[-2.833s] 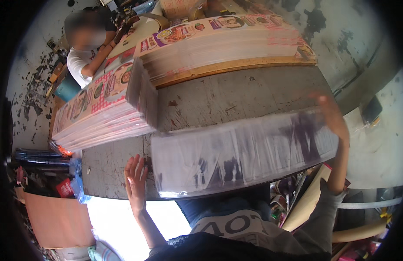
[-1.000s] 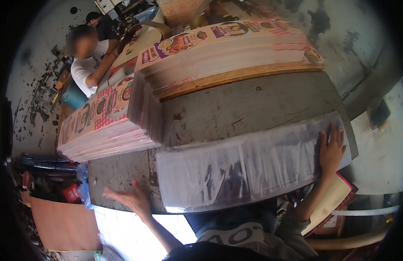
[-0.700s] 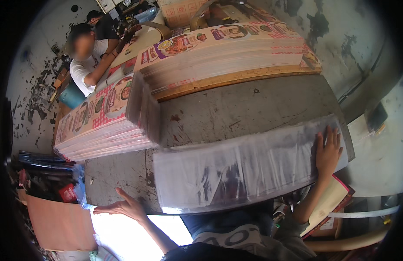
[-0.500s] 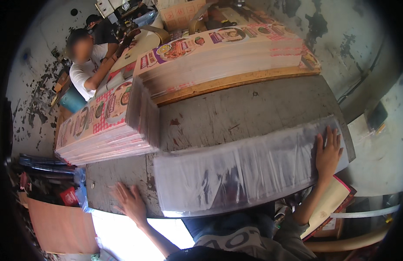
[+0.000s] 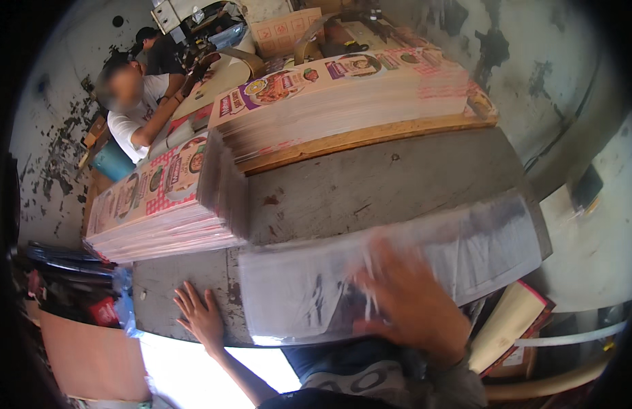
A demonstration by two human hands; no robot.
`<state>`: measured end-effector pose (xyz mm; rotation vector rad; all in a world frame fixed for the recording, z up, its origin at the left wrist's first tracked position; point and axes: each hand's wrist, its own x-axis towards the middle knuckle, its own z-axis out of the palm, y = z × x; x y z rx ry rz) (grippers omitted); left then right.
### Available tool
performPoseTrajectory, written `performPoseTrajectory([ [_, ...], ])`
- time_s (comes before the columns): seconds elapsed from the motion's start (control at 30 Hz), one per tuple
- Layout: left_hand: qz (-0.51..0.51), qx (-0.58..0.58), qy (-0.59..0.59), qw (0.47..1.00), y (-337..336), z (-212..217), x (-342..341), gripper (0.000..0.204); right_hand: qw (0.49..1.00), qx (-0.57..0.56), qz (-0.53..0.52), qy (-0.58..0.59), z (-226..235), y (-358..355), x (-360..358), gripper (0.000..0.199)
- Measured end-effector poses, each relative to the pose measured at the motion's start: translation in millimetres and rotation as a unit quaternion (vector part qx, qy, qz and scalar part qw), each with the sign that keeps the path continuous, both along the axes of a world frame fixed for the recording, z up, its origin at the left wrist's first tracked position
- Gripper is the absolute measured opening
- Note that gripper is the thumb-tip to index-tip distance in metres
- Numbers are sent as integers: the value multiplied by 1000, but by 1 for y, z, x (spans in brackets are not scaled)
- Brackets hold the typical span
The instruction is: The person opens clear plastic sleeves on a table and slides printed cardboard labels into the sleeves by hand.
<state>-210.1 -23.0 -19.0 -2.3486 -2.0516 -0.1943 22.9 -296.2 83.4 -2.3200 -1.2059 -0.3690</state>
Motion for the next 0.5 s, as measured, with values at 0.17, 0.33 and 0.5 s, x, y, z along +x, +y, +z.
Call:
performPoseTrajectory([
  [0.17, -82, -32, -107, 990, -10, -3, -4, 59, 867, -247, 419, 110, 8, -9, 11, 69],
  [0.33, -326, -80, -291, 896, -64, 57, 36, 65, 884, -280, 364, 88, 21, -28, 18, 67],
  [0.5, -607, -154, -145, 766, -66, 73, 68, 69, 862, -309, 385, 113, 20, -28, 23, 64],
])
